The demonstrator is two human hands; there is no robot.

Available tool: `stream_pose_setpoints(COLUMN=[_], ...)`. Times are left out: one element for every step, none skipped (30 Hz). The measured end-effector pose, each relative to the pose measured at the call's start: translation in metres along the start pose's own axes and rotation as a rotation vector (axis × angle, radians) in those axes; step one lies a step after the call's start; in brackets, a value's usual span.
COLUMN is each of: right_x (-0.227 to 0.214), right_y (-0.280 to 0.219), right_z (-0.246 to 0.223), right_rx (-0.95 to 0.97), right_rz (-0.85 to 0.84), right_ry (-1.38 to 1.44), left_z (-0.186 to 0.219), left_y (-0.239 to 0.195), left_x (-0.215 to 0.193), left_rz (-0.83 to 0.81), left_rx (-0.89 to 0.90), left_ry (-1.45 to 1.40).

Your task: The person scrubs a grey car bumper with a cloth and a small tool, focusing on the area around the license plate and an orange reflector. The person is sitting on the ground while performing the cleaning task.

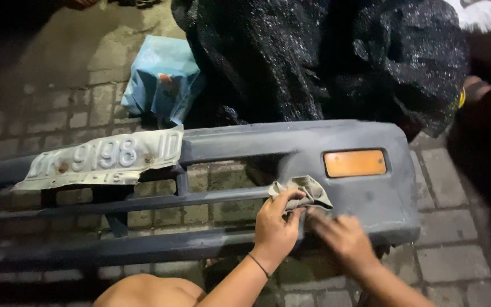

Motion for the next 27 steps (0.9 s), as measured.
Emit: stream_pose_setpoints(right_x=[-0.012,-0.026,-0.040,-0.033,-0.023,-0.013,-0.010,-0.009,-0.009,-0.022,-0.035,-0.049,-0.057,-0.069,-0.081,-0.086,-0.092,-0.098,-0.100,-0.102,-0.105,-0.104,-0.103,-0.101,-0.104,-0.106,-0.107], right_y=[0.008,0.016,0.029,0.020,0.007,-0.007,-0.012,-0.017,-0.024,-0.017,-0.009,0.000,0.010,0.020,0.028,0.030,0.032,0.033,0.034,0.035,0.036,0.035,0.034,0.034,0.039,0.046,0.053], right_z=[-0.001,0.001,0.009,0.004,-0.005,-0.013,-0.008,-0.004,-0.002,0.004,0.016,0.028,0.028,0.029,0.028,0.030,0.033,0.036,0.038,0.039,0.041,0.041,0.042,0.042,0.043,0.041,0.040], right_rx=[0.005,0.110,0.199,0.188,0.144,0.101,0.099,0.076,0.058,0.062,0.135,0.207,0.205,0.229,0.254,0.254,0.304,0.353,0.357,0.362,0.367,0.370,0.378,0.386,0.391,0.370,0.344], right_rz=[-0.003,0.054,0.118,0.122,0.021,-0.082,-0.083,-0.045,-0.012,-0.018,-0.023,-0.028,-0.024,0.084,0.188,0.189,0.236,0.284,0.286,0.304,0.320,0.323,0.309,0.296,0.298,0.308,0.316], right_ry=[0.001,-0.098,-0.199,-0.198,-0.114,-0.030,-0.028,-0.057,-0.085,-0.083,-0.165,-0.247,-0.251,-0.234,-0.216,-0.221,-0.219,-0.217,-0.219,-0.220,-0.219,-0.220,-0.222,-0.224,-0.228,-0.216,-0.196], left_z=[0.001,0.004,0.006,0.006,0.007,0.008,0.008,0.008,0.009,0.007,0.006,0.006,0.008,0.010,0.012,0.009,0.008,0.007,0.005,0.006,0.007,0.006,0.005,0.003,0.005,0.005,0.005], left_y=[-0.001,-0.002,0.002,0.004,0.004,0.005,0.007,0.008,0.008,0.007,0.009,0.011,0.013,0.014,0.014,0.014,0.013,0.012,0.009,0.005,-0.001,-0.005,-0.010,-0.015,-0.019,-0.024,-0.030], left_x=[0.000,0.000,0.001,0.001,0.002,0.004,0.006,0.008,0.010,0.014,0.018,0.022,0.024,0.028,0.032,0.037,0.042,0.048,0.051,0.055,0.059,0.061,0.065,0.069,0.069,0.070,0.069], left_rz=[-0.005,-0.020,-0.019,-0.008,-0.006,-0.003,-0.001,0.001,-0.004,-0.007,-0.003,0.000,0.002,-0.017,-0.039,-0.040,-0.052,-0.064,-0.068,-0.082,-0.095,-0.098,-0.158,-0.218,-0.224,-0.280,-0.331], left_rx=[-0.004,0.013,0.037,0.041,0.064,0.087,0.085,0.113,0.137,0.131,0.154,0.177,0.182,0.195,0.204,0.206,0.256,0.305,0.308,0.420,0.530,0.533,0.556,0.579,0.583,0.584,0.579], left_ry=[0.000,0.015,0.031,0.030,0.032,0.034,0.034,0.035,0.034,0.033,0.040,0.047,0.044,0.052,0.059,0.055,0.096,0.137,0.136,0.183,0.230,0.231,0.247,0.264,0.262,0.248,0.240])
Point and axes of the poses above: each hand's wrist, its own y-axis towards the middle knuckle, its own x-axis out of the palm, z = x × y, the point moved 4 cm from there along y, towards the middle knuckle, and after that the axes turned 11 degrees about z, right-handed, at the moved point
